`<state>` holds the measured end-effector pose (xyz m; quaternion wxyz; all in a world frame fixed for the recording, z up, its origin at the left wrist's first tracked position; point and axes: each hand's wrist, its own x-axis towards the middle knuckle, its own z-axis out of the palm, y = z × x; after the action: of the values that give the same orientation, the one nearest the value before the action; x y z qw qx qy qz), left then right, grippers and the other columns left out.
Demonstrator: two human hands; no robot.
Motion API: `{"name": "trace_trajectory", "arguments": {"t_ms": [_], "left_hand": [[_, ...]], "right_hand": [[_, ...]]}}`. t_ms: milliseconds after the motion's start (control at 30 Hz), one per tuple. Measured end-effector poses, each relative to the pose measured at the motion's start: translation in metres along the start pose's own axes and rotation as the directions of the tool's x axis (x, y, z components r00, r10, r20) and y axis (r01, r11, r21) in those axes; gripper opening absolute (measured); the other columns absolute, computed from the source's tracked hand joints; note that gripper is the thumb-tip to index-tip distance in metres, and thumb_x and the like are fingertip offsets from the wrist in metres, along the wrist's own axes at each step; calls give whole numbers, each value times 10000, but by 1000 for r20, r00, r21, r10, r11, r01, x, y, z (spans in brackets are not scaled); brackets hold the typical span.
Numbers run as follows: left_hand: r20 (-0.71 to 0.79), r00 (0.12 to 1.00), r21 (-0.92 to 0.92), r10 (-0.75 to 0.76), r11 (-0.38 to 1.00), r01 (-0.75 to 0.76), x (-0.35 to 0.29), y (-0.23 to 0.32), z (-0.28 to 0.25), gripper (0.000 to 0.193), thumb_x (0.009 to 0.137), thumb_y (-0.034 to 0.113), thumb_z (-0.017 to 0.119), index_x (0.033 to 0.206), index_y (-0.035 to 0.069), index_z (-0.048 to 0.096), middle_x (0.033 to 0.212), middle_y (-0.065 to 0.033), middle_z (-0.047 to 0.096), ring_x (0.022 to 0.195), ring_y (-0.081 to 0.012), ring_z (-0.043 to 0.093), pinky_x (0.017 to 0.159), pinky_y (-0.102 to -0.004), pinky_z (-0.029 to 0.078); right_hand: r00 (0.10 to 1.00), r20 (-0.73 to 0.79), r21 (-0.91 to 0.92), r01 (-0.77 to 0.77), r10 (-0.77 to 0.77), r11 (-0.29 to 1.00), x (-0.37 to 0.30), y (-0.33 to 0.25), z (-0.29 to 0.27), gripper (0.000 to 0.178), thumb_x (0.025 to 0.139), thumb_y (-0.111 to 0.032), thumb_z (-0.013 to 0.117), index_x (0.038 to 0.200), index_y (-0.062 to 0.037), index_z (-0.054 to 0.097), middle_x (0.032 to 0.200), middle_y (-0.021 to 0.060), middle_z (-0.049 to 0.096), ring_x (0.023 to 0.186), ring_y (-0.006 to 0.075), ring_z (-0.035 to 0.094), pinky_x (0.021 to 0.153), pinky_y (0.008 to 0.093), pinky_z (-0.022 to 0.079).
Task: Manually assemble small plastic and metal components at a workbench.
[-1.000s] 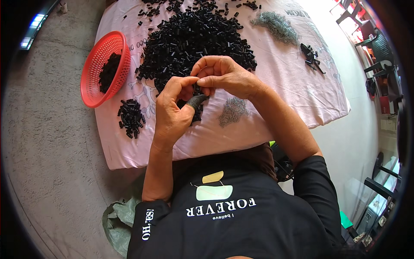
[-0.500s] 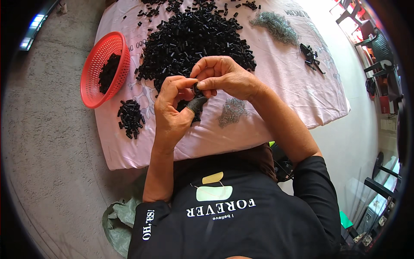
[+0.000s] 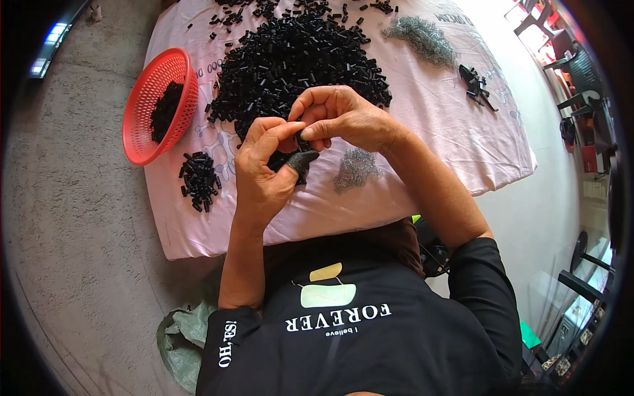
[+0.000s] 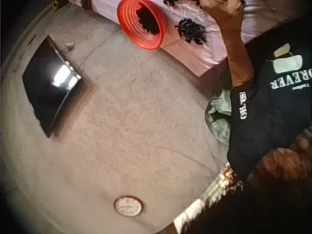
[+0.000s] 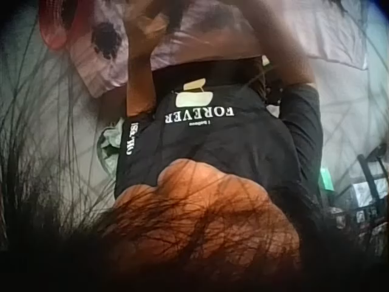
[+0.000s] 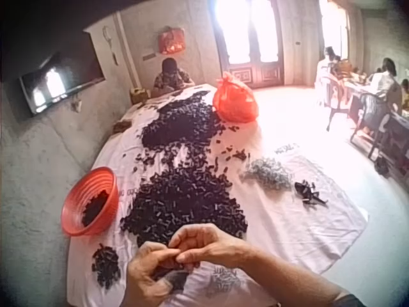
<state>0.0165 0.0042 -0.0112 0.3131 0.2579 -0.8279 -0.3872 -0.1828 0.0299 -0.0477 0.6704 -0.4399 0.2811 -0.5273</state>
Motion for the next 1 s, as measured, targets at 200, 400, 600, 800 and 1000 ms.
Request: {"name": "trace_trajectory", "arguments": {"t_ms": [200, 400, 600, 800, 1000], "left_hand": [[-71, 997, 50, 39, 998, -35, -1, 4, 4, 363, 728, -114, 673, 1078, -17, 675, 1027, -54, 608, 811, -108, 598, 744, -225, 512], [-98, 989, 106, 113, 989, -103, -1, 6, 5, 386, 689, -130, 655, 1050, 6, 682, 989, -83, 641, 786, -167, 669, 707, -271, 550], [-171, 974, 168, 150, 978, -121, -4, 2, 10, 363, 693, -112, 658, 1033, 12, 685, 965, -83, 646, 762, -164, 659, 686, -271, 542], [-189, 968, 155, 163, 979, -134, -2, 6, 6, 349, 695, -106, 663, 1022, 15, 687, 944, -78, 640, 750, -154, 645, 680, -264, 530], [-197, 973, 136, 118, 986, -92, -5, 2, 7, 342, 702, -91, 665, 1029, 9, 679, 957, -84, 628, 734, -155, 619, 682, -268, 518]], "right_hand": [[1000, 26, 36, -12, 11, 999, 0, 2, -1, 236, 848, -22, 716, 1061, -5, 615, 831, 55, 690, 641, 66, 614, 571, 194, 508], [998, 54, 60, -23, 19, 998, -1, 0, -2, 230, 837, -12, 719, 1044, -5, 619, 801, 54, 691, 614, 68, 612, 564, 193, 512], [997, 61, 43, -49, 46, 998, -2, -2, -1, 241, 839, -39, 726, 1056, 8, 631, 792, 59, 695, 626, 97, 647, 601, 218, 548], [998, 55, 100, -14, 9, 995, -2, -2, 0, 229, 862, -40, 702, 1075, 11, 634, 830, 77, 698, 641, 110, 658, 620, 245, 563], [998, 62, 55, -22, 19, 998, -2, -1, -1, 219, 878, -57, 691, 1081, 5, 635, 862, 85, 709, 663, 105, 663, 612, 232, 549]]}}
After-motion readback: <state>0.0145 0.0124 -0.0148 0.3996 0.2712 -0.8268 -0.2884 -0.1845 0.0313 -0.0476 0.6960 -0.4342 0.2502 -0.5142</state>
